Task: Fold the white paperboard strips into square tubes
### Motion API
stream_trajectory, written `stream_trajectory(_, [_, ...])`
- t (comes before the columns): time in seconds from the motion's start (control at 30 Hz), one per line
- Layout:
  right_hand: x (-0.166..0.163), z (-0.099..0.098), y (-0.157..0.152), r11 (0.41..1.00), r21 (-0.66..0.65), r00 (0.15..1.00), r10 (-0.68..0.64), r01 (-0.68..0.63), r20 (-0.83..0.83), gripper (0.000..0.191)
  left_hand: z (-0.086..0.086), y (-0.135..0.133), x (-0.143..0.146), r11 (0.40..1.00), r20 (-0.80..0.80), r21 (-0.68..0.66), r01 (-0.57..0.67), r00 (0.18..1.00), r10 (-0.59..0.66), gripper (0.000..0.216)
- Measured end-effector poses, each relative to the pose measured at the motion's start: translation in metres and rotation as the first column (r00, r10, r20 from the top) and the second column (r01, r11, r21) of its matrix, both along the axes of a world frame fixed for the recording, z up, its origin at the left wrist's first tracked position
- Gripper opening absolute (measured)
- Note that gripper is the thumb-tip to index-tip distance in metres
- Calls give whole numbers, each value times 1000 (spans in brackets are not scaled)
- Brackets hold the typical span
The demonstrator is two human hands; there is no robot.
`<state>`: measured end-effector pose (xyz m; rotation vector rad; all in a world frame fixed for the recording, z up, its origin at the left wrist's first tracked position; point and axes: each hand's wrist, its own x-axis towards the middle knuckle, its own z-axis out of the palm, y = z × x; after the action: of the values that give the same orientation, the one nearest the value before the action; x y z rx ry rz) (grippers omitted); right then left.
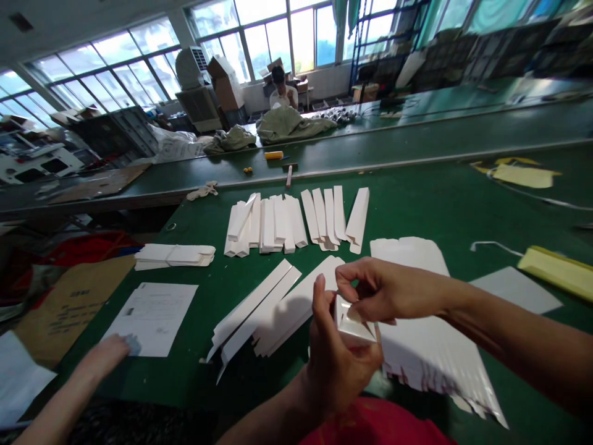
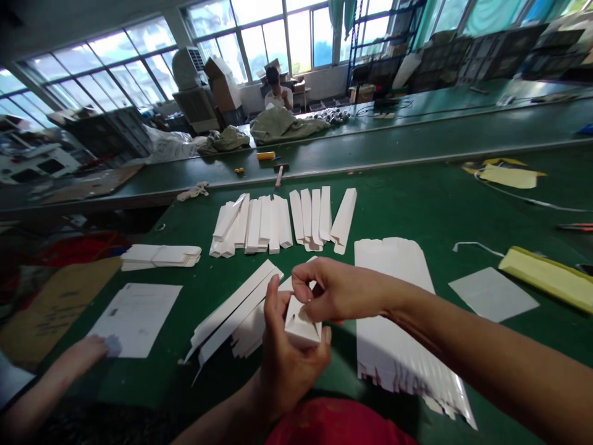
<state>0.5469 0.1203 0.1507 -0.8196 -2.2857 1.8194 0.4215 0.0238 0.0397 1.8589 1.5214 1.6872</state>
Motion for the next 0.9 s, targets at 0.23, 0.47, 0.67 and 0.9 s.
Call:
stream_trajectory(0.23, [4, -1, 1, 999, 51, 1000, -8, 7, 26, 21, -5, -1, -1, 1000, -32, -7, 19, 999, -20, 98])
stream_trajectory(0.47, [6, 0, 1, 998, -32, 997, 52, -51, 51, 25, -5, -6, -1, 997, -92, -80, 18, 995, -26, 97])
stream_trajectory(0.67, [9, -10, 7, 993, -115, 999, 11, -17, -53, 29, 3, 3, -2, 991, -18, 1, 137, 990, -137, 96])
stream_trajectory(0.9, [30, -52, -12, 978, -98, 967, -197, 183, -160, 53, 16, 16, -7, 987, -60, -113, 113, 991, -121, 101])
